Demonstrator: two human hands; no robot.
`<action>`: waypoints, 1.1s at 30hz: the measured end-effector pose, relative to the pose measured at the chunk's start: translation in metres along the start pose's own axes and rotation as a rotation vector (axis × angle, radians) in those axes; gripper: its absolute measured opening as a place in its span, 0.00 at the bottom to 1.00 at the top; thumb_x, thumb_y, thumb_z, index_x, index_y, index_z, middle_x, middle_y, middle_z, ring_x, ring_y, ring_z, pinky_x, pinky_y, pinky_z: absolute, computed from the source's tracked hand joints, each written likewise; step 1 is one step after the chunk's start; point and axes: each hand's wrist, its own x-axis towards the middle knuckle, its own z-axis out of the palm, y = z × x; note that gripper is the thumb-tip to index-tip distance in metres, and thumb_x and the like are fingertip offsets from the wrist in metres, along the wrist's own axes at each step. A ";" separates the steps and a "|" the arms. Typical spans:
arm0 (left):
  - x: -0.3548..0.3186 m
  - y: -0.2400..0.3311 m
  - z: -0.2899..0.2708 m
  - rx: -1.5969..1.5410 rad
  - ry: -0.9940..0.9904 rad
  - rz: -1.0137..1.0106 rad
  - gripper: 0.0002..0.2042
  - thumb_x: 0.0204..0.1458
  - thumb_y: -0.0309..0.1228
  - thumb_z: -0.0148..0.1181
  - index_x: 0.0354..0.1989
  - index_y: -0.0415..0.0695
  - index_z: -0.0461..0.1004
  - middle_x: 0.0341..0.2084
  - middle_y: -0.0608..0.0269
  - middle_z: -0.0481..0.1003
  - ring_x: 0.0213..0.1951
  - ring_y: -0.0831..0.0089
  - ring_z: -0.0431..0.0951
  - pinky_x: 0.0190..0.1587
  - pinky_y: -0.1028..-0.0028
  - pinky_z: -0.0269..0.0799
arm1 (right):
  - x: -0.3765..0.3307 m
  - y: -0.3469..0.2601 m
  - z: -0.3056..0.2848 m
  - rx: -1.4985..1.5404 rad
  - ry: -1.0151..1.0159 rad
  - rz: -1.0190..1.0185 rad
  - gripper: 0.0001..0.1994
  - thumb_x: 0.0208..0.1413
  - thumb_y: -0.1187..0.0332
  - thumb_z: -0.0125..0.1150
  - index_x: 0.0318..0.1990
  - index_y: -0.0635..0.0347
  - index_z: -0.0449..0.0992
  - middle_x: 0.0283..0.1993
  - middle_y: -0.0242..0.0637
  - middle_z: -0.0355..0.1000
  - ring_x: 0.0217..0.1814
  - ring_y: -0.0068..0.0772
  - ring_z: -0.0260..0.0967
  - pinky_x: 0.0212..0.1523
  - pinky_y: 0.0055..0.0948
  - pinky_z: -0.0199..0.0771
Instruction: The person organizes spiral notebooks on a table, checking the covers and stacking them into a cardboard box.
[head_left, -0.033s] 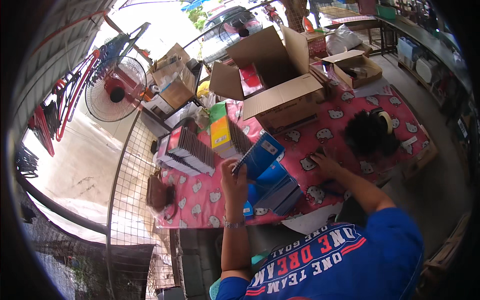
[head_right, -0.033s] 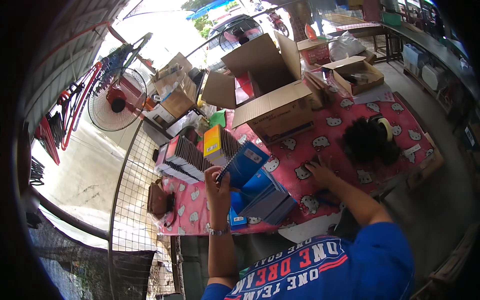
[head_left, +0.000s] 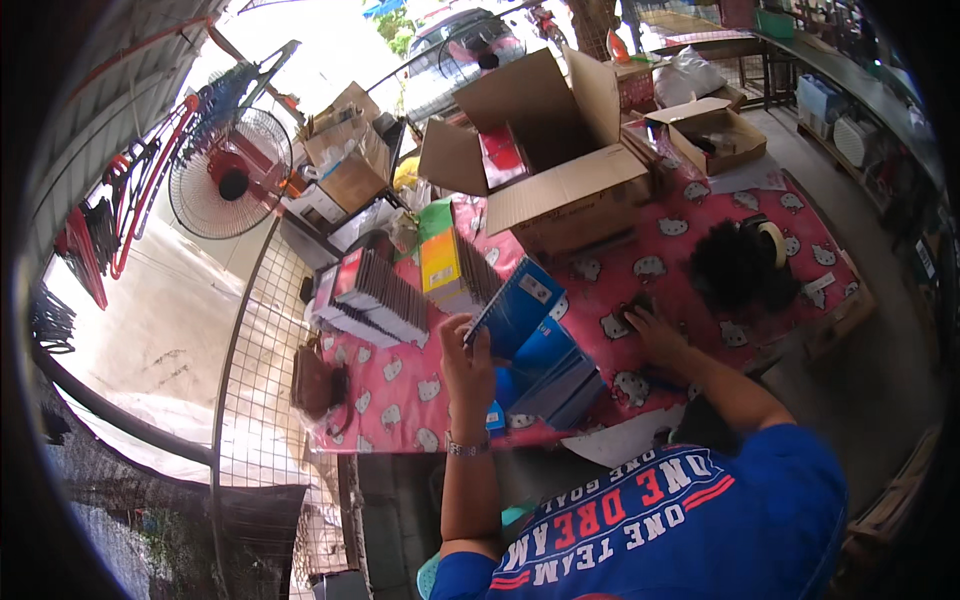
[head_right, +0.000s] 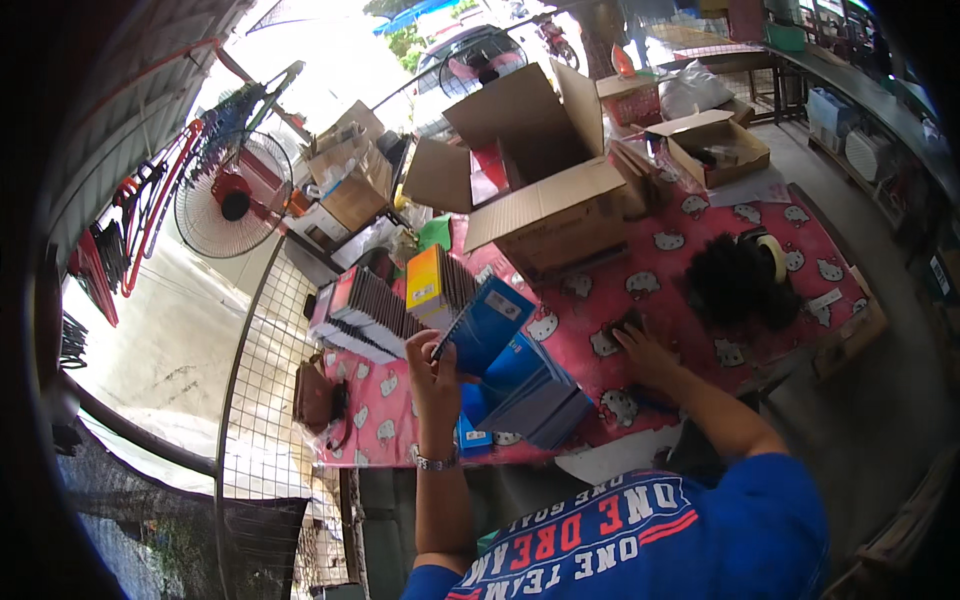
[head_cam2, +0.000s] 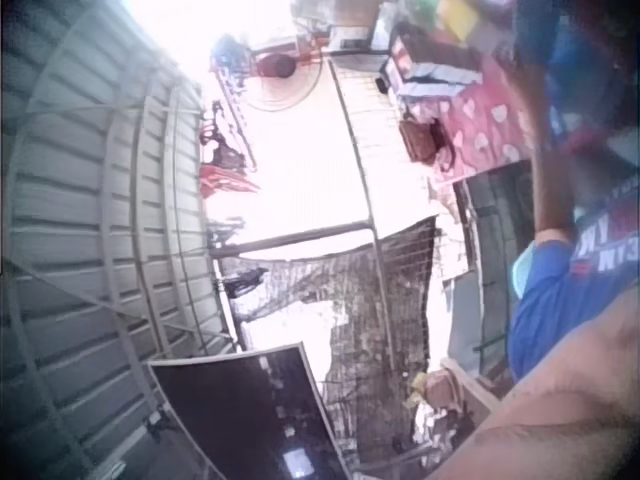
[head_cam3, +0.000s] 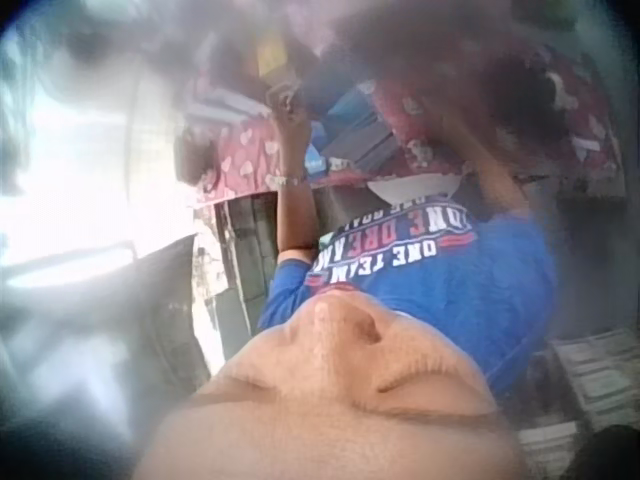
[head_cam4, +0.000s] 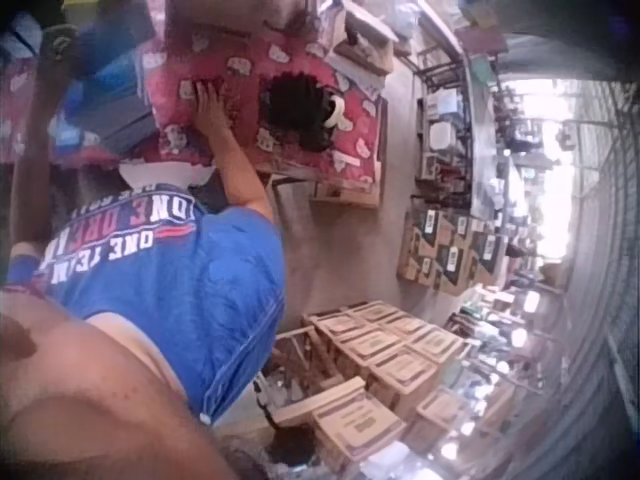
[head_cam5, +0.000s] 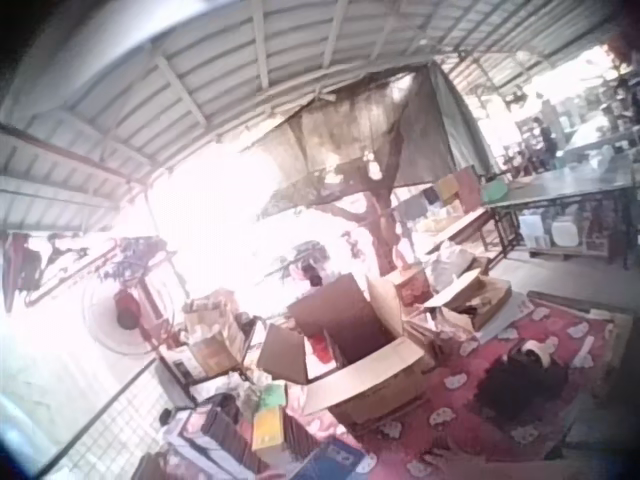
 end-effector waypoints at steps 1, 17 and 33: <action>-0.002 -0.001 -0.001 0.006 0.008 -0.020 0.09 0.60 0.31 0.58 0.37 0.36 0.70 0.24 0.61 0.76 0.23 0.78 0.77 0.21 0.76 0.77 | -0.022 -0.012 -0.012 0.077 -0.044 0.067 0.43 0.50 0.44 0.61 0.71 0.49 0.54 0.75 0.43 0.49 0.77 0.66 0.35 0.73 0.58 0.41; 0.000 -0.010 -0.010 0.076 -0.077 -0.082 0.11 0.60 0.30 0.59 0.44 0.34 0.70 0.34 0.60 0.76 0.27 0.78 0.79 0.23 0.78 0.77 | -0.009 -0.120 -0.201 1.026 0.501 -0.252 0.29 0.50 0.57 0.67 0.58 0.58 0.72 0.52 0.47 0.70 0.56 0.48 0.67 0.57 0.43 0.67; -0.016 -0.016 -0.015 0.504 -0.015 0.235 0.05 0.54 0.21 0.60 0.39 0.36 0.76 0.29 0.54 0.79 0.31 0.70 0.81 0.27 0.74 0.76 | 0.010 -0.156 -0.228 0.885 0.177 -0.392 0.24 0.51 0.60 0.67 0.54 0.60 0.76 0.48 0.42 0.74 0.48 0.40 0.73 0.50 0.36 0.73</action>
